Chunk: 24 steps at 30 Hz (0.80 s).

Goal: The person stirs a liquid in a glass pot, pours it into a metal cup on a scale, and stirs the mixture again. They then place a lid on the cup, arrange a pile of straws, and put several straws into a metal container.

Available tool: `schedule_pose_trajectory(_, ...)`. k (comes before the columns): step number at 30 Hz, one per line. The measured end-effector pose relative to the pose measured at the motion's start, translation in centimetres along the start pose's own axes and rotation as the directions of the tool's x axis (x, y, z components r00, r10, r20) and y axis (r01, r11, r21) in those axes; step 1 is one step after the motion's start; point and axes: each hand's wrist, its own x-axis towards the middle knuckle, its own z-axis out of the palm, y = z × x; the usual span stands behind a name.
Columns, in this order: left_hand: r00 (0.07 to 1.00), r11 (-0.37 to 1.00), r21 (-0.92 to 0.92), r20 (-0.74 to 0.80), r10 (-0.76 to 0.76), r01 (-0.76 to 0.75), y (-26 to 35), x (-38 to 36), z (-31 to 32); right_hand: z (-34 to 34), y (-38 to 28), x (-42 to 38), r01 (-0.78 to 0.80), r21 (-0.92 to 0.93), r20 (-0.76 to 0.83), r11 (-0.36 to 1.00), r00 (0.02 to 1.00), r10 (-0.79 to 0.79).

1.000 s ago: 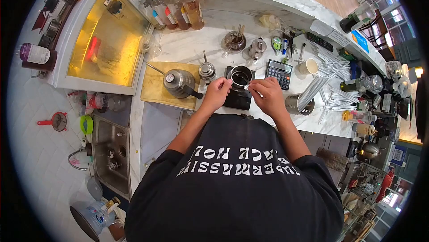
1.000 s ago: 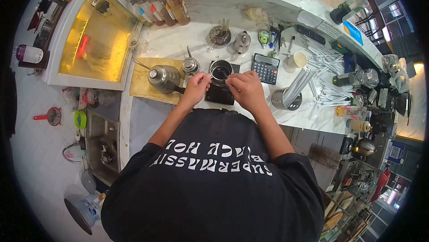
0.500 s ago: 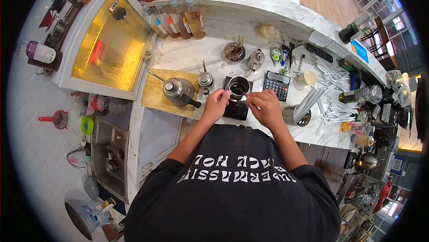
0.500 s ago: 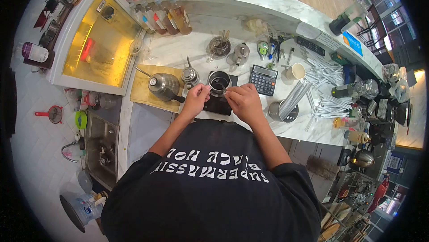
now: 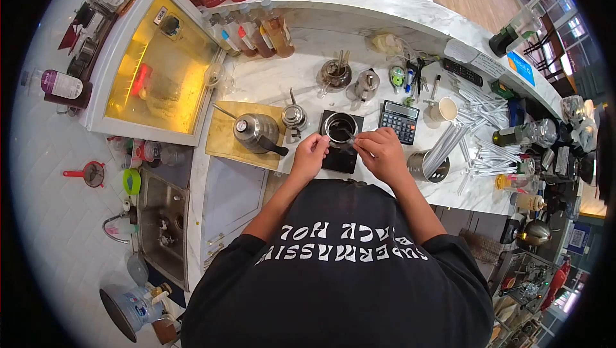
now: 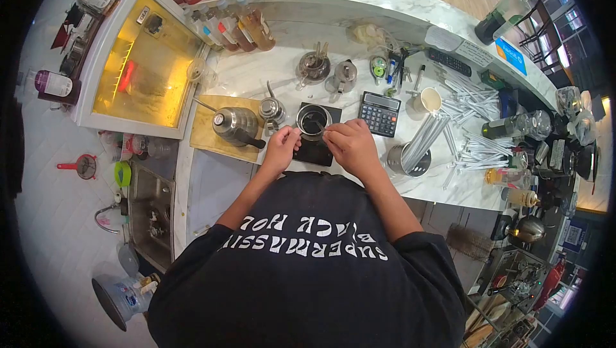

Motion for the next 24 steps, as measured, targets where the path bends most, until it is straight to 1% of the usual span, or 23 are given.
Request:
schedule_pose_trajectory(3, 1.0, 1.0, -0.016, 0.008, 0.0, 0.0, -0.1, -0.1, -0.1, 0.0, 0.1, 0.1, 0.005, 0.005, 0.005, 1.0, 1.0, -0.005)
schedule_pose_trajectory(5, 1.0, 1.0, 0.001, 0.019, -0.025, 0.025, 0.1, -0.2, -0.1, -0.1, 0.3, 0.0, -0.005, 0.019, 0.009, 1.0, 1.0, 0.005)
schedule_pose_trajectory(14, 0.999, 1.0, 0.016, 0.032, -0.02, 0.02, 0.1, -0.1, -0.4, 0.3, 0.5, -0.1, 0.005, 0.027, -0.019, 1.0, 1.0, -0.005)
schedule_pose_trajectory(17, 0.999, 1.0, 0.009, 0.04, -0.011, 0.011, -0.9, 0.0, -0.7, 0.3, 0.3, -0.1, -0.008, 0.026, -0.016, 1.0, 1.0, 0.008)
schedule_pose_trajectory(21, 0.999, 0.999, 0.023, 0.041, -0.031, 0.03, -0.9, 0.1, -0.8, 0.6, 0.4, -0.3, -0.008, 0.035, -0.025, 0.999, 1.0, 0.009)
schedule_pose_trajectory(24, 0.998, 1.0, 0.019, 0.052, -0.025, 0.024, -0.9, 0.2, -0.9, 0.7, 0.4, -0.3, -0.042, 0.055, -0.016, 0.998, 0.999, 0.043)
